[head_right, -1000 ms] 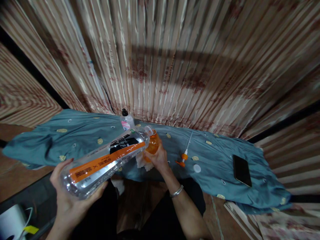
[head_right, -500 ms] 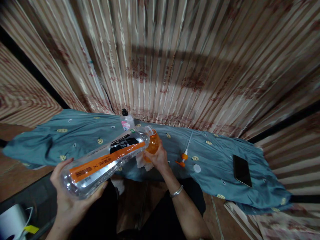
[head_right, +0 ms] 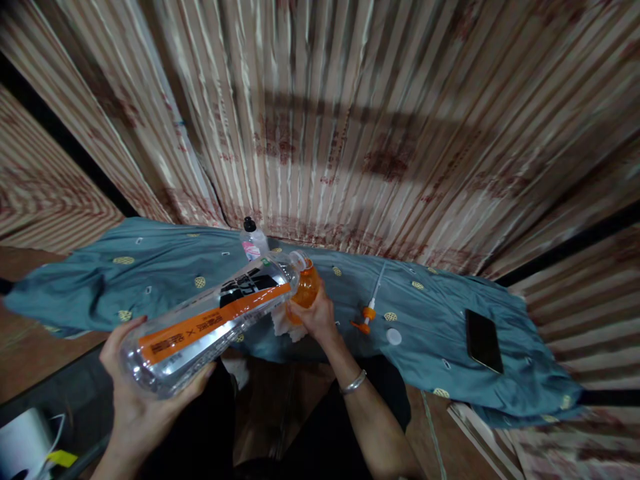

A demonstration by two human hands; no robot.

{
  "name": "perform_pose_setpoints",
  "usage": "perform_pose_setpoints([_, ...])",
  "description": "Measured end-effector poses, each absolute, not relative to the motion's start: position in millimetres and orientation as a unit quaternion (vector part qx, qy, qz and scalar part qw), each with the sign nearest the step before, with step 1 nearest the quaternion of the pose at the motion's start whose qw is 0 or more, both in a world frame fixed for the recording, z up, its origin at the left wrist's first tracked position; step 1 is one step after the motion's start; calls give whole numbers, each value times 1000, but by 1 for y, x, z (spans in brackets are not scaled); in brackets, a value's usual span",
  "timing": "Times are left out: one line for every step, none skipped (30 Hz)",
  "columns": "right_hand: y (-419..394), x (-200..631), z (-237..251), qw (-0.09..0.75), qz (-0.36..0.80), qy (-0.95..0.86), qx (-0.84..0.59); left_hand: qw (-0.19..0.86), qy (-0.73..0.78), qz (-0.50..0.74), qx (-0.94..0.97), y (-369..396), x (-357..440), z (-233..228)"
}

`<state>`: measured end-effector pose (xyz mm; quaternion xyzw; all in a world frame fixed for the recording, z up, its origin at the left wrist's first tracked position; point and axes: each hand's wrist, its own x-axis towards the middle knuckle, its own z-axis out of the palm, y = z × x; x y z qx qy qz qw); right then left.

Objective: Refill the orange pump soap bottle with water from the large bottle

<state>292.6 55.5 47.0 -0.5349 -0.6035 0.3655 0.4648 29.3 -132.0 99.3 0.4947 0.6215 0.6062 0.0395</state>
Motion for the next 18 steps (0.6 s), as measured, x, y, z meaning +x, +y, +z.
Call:
perform_pose_setpoints([56,292,47,463,364,-605,-536,39,622,606,495,-132,28,97])
perform_pose_setpoints([56,292,47,461,363,-606,-536,40,621,603,499,-133,25,95])
perform_pose_setpoints([56,292,46,460,364,-606,-537,40,619,600,505,-133,23,93])
perform_pose_setpoints([56,292,45,459,365,-605,-539,39,617,595,513,-134,21,91])
perform_pose_setpoints([56,292,45,461,366,-602,-540,39,615,593,519,-134,20,89])
perform_pose_setpoints([57,292,44,463,366,-600,-540,41,614,592,520,-135,19,88])
perform_pose_setpoints([57,292,43,466,366,-599,-539,45,616,592,517,-135,19,87])
perform_pose_setpoints([57,292,43,468,366,-599,-538,49,618,593,513,-135,20,87])
perform_pose_setpoints([57,292,42,469,366,-600,-535,52,619,593,512,-135,22,88])
perform_pose_setpoints([58,292,42,469,367,-601,-532,47,620,593,512,-135,24,88])
perform_pose_setpoints([58,292,42,470,369,-602,-530,33,619,596,509,-135,26,89])
perform_pose_setpoints([58,293,42,471,373,-602,-527,16,617,601,507,-134,29,90])
perform_pose_setpoints([58,293,42,472,376,-600,-525,2,614,603,509,-134,30,91])
perform_pose_setpoints([58,293,42,472,378,-599,-525,-11,611,609,506,-133,31,92])
perform_pose_setpoints([58,293,43,471,379,-598,-527,-4,608,601,520,-133,31,92])
perform_pose_setpoints([58,293,43,469,379,-597,-529,3,604,593,533,-133,30,93])
perform_pose_setpoints([58,293,43,467,377,-598,-532,10,600,583,548,-133,30,93])
perform_pose_setpoints([58,293,43,466,375,-598,-534,10,598,577,556,-133,29,94])
